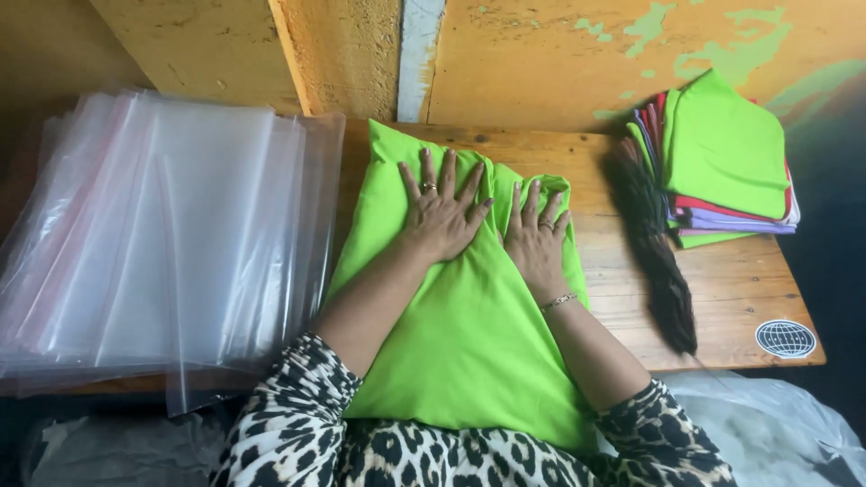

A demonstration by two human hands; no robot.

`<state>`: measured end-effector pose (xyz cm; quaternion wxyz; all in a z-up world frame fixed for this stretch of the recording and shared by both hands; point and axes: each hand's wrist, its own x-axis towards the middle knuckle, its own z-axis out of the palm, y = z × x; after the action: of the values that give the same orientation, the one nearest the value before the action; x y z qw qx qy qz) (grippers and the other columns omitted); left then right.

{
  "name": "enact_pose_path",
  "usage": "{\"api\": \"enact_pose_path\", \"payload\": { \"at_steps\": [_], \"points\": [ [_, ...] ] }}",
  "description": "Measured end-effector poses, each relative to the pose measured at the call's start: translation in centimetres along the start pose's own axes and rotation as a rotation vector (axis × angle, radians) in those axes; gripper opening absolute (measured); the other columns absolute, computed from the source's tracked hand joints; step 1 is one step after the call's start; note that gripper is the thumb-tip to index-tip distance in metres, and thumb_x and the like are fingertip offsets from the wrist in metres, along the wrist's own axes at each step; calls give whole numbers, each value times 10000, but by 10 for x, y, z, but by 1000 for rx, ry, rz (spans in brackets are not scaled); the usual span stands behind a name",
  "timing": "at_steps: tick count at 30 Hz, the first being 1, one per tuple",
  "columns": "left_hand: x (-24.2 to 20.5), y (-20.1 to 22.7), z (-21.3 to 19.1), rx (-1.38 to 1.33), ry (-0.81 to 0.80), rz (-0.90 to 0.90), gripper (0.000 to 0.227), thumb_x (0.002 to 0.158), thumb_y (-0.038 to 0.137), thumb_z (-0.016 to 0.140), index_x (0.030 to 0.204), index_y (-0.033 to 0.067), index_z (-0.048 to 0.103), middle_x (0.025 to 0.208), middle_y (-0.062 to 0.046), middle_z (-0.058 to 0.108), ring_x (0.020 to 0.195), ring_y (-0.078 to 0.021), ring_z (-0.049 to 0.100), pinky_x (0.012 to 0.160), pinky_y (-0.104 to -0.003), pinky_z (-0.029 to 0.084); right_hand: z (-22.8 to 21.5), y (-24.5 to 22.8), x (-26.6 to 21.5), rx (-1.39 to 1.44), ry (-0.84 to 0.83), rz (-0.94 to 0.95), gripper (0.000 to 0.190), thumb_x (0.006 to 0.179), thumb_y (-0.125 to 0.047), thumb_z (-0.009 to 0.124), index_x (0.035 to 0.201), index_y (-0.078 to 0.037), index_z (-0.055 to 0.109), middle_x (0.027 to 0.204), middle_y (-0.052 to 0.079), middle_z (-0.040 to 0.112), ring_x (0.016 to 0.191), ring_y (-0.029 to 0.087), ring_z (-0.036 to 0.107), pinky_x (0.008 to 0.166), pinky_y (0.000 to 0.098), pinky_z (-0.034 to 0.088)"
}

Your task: The person repeatedly brushes a lime-green folded fabric on a wooden table using a dark brush held in the right hand while the left hand stabilizes the fabric. The person occasionally smooths the fabric with both hands between brushing strokes.

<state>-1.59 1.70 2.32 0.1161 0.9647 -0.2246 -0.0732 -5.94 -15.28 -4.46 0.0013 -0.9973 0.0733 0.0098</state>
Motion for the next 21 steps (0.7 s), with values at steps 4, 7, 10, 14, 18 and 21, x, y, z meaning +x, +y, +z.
{"api": "enact_pose_path", "payload": {
  "at_steps": [4, 7, 10, 14, 18, 21],
  "points": [
    [11, -1, 22, 80, -7, 40, 712, 1050, 599, 13, 1658, 250, 137, 1696, -255, 99, 1534, -534, -24, 1149, -772, -72, -18, 20, 32, 46, -29, 20, 764, 1035, -633, 262, 1670, -220, 165, 1708, 169, 156, 1533, 501, 79, 1213, 669, 54],
    [21, -5, 40, 137, -1, 25, 677, 1055, 592, 54, 1658, 285, 88, 1699, -251, 63, 1527, -538, -68, 1149, -777, -87, 7, 30, 54, 23, 17, 22, 873, 958, -762, 271, 1670, -269, 160, 1707, 150, 168, 1523, 514, 108, 1182, 713, 78],
    [10, -7, 22, 64, 10, 4, 613, 1080, 483, 106, 1658, 278, 101, 1709, -222, 70, 1547, -500, -57, 1174, -736, -80, 35, 20, 39, -75, 152, -78, 786, 1026, -544, 412, 1658, -112, 231, 1678, 227, 245, 1500, 526, 226, 1183, 688, 188],
    [7, -9, 17, 40, -30, -5, 643, 1034, 481, 190, 1650, 303, 141, 1715, -185, 78, 1554, -471, -76, 1178, -728, -101, 27, 26, 10, -103, 94, -90, 773, 1022, -542, 390, 1635, -88, 264, 1685, 188, 248, 1495, 467, 282, 1203, 642, 210],
    [4, -7, 20, 61, 52, 5, 644, 1002, 524, 338, 1578, 238, 336, 1493, -206, 432, 1510, -483, 192, 1183, -736, 21, -42, 52, 7, 116, 26, 125, 1013, 856, -875, 416, 1653, -275, 240, 1677, 215, 217, 1516, 475, 242, 1185, 679, 152],
    [19, -17, 36, 48, 214, 21, 438, 918, 498, 551, 1203, 164, 563, 1155, -127, 570, 1260, -384, 481, 986, -670, 358, -71, 51, -21, 155, 21, 148, 1088, 815, -876, 461, 1662, -246, 199, 1642, 252, 264, 1483, 486, 312, 1162, 671, 228]
  ]
}}
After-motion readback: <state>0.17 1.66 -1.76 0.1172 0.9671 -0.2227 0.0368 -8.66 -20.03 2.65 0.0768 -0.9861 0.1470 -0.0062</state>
